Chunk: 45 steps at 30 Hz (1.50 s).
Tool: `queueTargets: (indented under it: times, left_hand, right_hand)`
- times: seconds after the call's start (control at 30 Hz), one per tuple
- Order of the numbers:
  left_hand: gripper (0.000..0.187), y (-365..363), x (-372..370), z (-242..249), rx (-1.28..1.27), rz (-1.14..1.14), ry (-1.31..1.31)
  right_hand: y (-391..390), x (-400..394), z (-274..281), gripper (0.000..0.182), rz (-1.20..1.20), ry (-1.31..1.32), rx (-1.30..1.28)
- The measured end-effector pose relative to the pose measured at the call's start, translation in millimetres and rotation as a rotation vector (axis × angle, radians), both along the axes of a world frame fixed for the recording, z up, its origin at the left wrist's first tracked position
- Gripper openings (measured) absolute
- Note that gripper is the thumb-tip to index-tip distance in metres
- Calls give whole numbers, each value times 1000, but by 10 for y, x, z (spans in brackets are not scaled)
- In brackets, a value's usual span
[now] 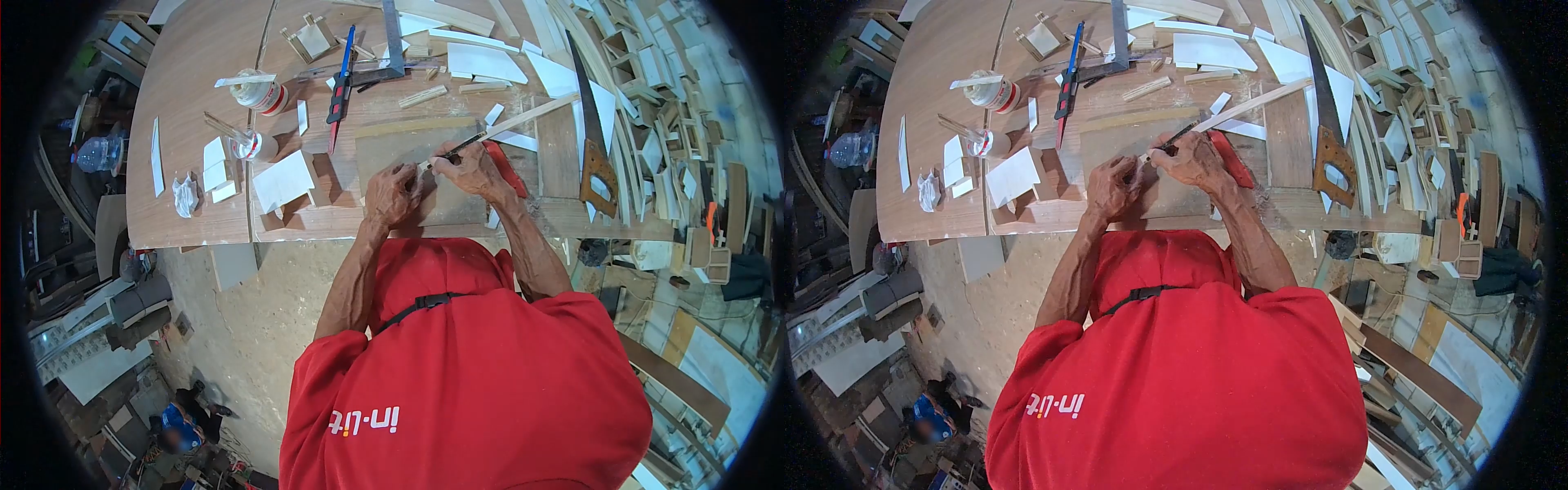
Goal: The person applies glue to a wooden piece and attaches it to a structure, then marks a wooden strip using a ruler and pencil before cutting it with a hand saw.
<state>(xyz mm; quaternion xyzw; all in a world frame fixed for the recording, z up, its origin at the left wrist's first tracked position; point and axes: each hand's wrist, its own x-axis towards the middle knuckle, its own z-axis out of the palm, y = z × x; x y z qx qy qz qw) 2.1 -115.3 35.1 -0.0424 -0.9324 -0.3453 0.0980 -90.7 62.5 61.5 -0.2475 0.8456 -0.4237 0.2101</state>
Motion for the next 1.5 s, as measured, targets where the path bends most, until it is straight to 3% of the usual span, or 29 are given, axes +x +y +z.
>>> queueTargets:
  times: [0.87, 0.93, 1.07, 1.17, 1.4, 1.5]
  left_hand:
    - [19, -8, 5, -10, -21, -11, -16]
    - [18, -15, 9, -35, -18, -13, 1]
    - [18, -18, 28, -15, -26, -25, -26]
    - [21, -16, 42, -1, 41, -47, -3]
    - [28, 39, 27, 12, 5, -121, 15]
    - [29, 150, -31, -44, 12, -93, 67]
  right_hand:
    - [37, -6, 1, 33, 4, -52, -65]
    - [72, 71, 156, 30, -151, -172, -289]
    - [298, 179, 200, 25, -330, -66, -367]
    - [503, 256, 155, 22, -625, -76, -645]
    - [914, 392, 189, 21, -830, 199, -397]
    - [1042, 407, 80, 23, -710, 369, -198]
